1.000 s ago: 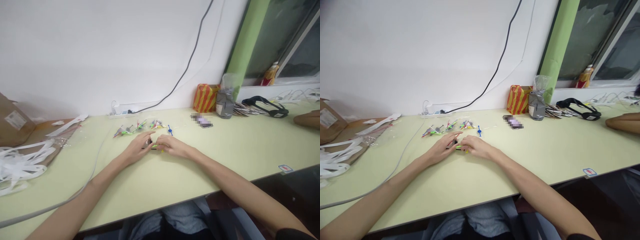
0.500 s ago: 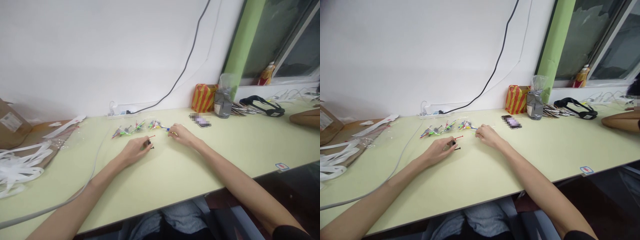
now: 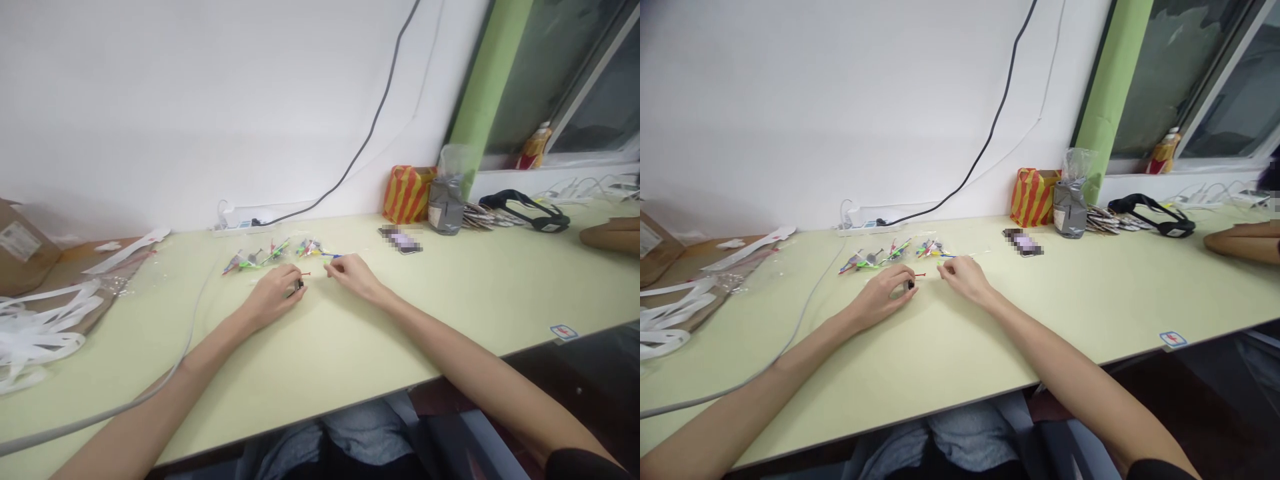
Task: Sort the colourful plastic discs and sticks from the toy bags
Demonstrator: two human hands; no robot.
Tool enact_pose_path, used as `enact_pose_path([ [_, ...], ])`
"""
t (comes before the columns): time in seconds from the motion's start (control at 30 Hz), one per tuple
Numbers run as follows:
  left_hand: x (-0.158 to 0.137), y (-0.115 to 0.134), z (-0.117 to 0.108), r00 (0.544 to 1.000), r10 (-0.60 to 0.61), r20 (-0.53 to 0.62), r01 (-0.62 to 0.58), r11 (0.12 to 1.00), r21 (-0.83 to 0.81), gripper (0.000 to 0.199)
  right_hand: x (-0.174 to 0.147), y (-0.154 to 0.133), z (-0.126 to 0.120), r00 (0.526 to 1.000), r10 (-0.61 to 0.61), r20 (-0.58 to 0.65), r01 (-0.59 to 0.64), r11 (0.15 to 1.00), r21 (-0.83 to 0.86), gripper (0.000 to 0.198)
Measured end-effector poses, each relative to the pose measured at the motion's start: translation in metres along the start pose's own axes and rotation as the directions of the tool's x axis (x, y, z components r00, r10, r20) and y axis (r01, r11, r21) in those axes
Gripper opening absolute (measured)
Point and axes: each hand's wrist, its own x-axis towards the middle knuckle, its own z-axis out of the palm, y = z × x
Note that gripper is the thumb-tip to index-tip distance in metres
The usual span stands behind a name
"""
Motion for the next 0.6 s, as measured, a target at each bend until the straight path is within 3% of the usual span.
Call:
enact_pose_path([
  [0.17, -0.002, -0.012, 0.003, 0.997, -0.018, 0.074, 0.017, 1.0, 0.027, 0.026, 0.001, 0.008, -0.004, 0.999, -0.033, 0.005, 0.032, 0.995, 0.099, 0.033],
  [0.3, -0.001, -0.014, 0.007, 1.0, -0.008, -0.018, 0.009, 0.998, 0.068, 0.023, -0.001, -0.002, 0.007, 0.991, -0.133, 0.019, 0.127, 0.973, 0.195, 0.03],
  [0.43, 0.001, -0.007, 0.012, 0.996, 0.007, -0.087, -0.003, 0.999, 0.05, 0.026, -0.005, -0.019, 0.019, 0.99, -0.139, 0.037, 0.124, 0.956, 0.264, 0.026],
  [0.6, 0.004, -0.002, 0.018, 0.999, -0.002, -0.047, 0.005, 0.999, 0.052, 0.03, -0.005, -0.025, 0.018, 0.994, -0.104, 0.017, 0.097, 0.967, 0.236, 0.022],
])
